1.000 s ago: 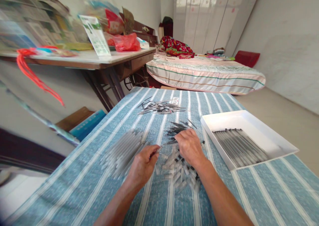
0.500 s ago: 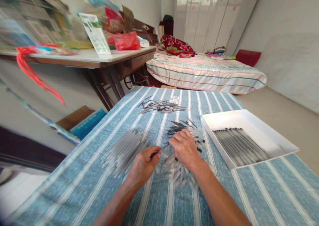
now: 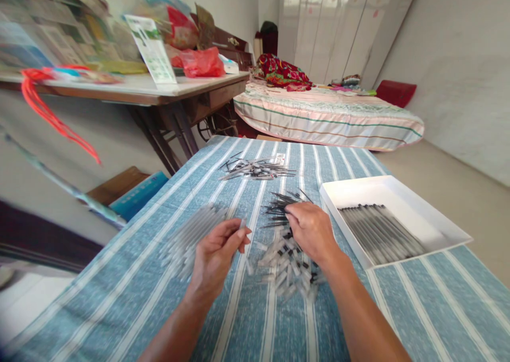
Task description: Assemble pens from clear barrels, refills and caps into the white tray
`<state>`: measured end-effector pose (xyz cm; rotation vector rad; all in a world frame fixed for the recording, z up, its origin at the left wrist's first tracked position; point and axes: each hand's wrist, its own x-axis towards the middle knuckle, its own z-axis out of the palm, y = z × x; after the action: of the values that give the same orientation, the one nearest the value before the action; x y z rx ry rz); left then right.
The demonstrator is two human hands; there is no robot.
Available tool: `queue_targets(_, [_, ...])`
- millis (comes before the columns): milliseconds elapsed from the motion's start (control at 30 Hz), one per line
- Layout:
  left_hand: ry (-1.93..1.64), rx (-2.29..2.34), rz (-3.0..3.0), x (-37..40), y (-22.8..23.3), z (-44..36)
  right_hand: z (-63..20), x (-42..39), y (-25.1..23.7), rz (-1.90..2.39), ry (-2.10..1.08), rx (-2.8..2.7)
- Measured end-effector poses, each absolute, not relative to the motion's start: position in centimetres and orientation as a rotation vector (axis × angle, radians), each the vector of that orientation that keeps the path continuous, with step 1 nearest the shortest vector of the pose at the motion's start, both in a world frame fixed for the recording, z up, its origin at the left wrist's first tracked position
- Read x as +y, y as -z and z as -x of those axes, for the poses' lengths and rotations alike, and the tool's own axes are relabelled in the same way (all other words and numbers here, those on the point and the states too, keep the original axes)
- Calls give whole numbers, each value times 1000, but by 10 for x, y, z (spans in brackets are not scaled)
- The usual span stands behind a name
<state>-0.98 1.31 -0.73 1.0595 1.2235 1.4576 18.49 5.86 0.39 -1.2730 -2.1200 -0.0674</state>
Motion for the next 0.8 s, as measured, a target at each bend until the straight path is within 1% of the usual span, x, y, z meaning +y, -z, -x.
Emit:
queue_targets(167, [-1499, 1125, -1011, 13, 6, 9, -178, 59, -3, 1647, -178, -2502])
queue_targets(367, [-1486, 1074, -995, 15, 10, 10, -169, 56, -3, 1936, -289, -2688])
queue_targets(633, [-1363, 1093, -1134, 13, 12, 10, -163, 52, -2, 1922, -265, -2725])
queue_targets(800, [-1284, 1104, -1207, 12, 13, 9, -175, 54, -6, 1716, -423, -2654])
